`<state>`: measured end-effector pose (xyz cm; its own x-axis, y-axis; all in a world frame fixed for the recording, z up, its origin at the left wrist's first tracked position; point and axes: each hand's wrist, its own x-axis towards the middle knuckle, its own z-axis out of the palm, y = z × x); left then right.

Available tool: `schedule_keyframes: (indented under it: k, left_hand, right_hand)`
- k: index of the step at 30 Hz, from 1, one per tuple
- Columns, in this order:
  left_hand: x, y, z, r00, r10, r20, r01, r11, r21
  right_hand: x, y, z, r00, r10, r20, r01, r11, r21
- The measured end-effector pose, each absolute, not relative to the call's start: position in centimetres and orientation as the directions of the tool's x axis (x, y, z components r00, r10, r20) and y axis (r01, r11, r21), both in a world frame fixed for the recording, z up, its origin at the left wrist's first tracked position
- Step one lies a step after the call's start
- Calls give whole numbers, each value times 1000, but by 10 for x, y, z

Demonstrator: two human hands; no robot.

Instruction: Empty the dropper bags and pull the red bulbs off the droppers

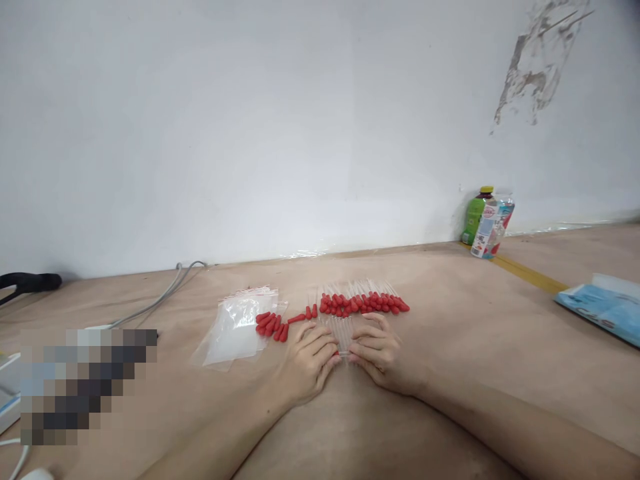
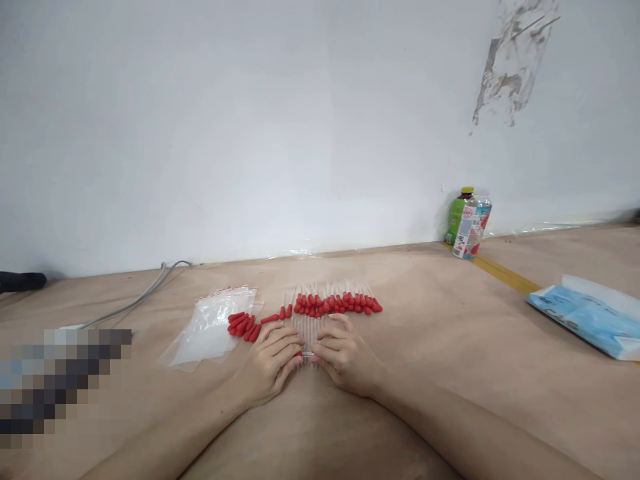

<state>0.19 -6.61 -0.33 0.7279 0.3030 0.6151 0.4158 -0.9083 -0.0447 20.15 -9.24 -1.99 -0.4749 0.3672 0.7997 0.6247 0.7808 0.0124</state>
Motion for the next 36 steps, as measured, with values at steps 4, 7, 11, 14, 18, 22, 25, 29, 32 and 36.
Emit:
schedule_keyframes:
  k: [4, 7, 11, 14, 18, 22, 25, 29, 32, 36]
  left_hand:
    - [2, -68, -1, 737, 308, 601, 411, -911, -36]
    - [2, -69, 0, 741, 316, 593, 409, -912, -25]
    - [3, -69, 1, 748, 321, 581, 402, -916, -10]
    - [2, -69, 1, 749, 327, 576, 399, -917, 2]
    - [-9, -62, 0, 705, 352, 615, 426, -904, 29]
    - [-28, -47, 5, 545, 479, 688, 588, -803, 93]
    - [-38, -36, 16, 440, 563, 700, 700, -703, 126]
    - [-49, -23, 28, 363, 689, 628, 799, -576, 170]
    - [-56, -15, 29, 347, 746, 568, 822, -533, 199]
    - [-59, -8, 19, 370, 763, 530, 818, -538, 203]
  right_hand:
    - [205, -93, -18, -528, 303, 793, 605, 790, 101]
    - [208, -92, -19, -549, 253, 797, 586, 796, 151]
    - [210, -93, -20, -558, 246, 792, 583, 796, 163]
    - [212, -95, -20, -569, 252, 783, 582, 796, 167]
    - [228, -90, -20, -529, 283, 800, 618, 774, 135]
    - [248, -77, -21, -335, 452, 827, 768, 639, -38]
    - [250, -73, -24, -248, 554, 795, 802, 578, -153]
    - [241, -76, -28, -192, 635, 748, 793, 549, -264]
    - [234, -79, -27, -174, 698, 695, 812, 501, -299]
    - [227, -83, -23, -196, 705, 682, 845, 474, -248]
